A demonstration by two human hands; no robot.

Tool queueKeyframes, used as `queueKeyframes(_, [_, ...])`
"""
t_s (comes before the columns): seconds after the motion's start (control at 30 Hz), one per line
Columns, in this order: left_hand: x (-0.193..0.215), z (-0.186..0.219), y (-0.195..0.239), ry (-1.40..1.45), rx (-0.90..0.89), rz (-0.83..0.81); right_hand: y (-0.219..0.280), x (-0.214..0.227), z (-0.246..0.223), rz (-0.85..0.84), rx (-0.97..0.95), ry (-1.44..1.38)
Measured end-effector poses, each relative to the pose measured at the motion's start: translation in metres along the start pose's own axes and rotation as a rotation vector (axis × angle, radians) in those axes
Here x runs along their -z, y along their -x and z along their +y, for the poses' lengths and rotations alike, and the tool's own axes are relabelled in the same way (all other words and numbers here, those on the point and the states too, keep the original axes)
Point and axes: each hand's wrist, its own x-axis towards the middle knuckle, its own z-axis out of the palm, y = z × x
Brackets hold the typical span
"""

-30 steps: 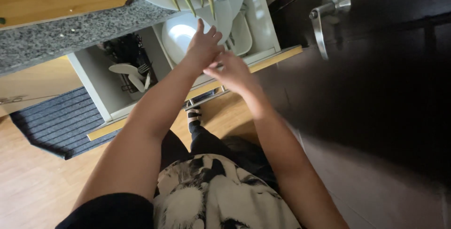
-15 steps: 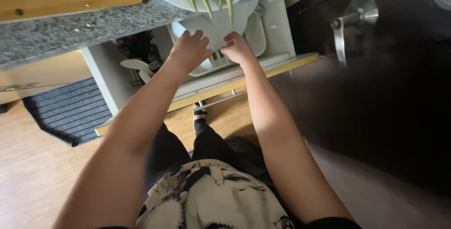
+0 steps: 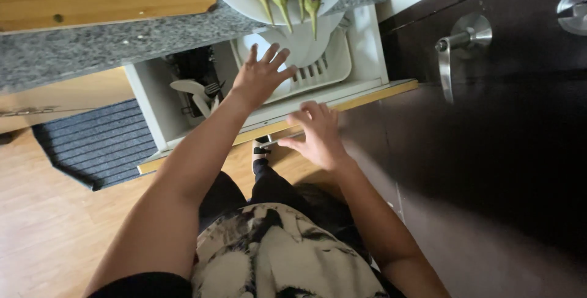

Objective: The person cuts a yellow squash into small pieces on a wooden cutting board using a knife and places the pieces into a white bowl. They then open a drawer to retrieve a white bowl and a wooden spoon, and later place a black pot lid into the drawer.

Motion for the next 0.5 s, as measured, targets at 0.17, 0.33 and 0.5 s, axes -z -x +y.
queueKeyframes(0.17, [0.047,0.002,0.034,0.180,0.241,-0.054,0.008,-0.028,0.008,0.240,-0.018,0.032])
queueKeyframes(0.33, [0.102,-0.013,0.106,0.242,0.535,-0.077,0.002,-0.037,0.016,0.374,0.098,0.130])
queueKeyframes(0.5, [0.152,-0.034,0.167,0.248,0.643,-0.081,-0.008,-0.055,0.013,0.356,0.026,0.031])
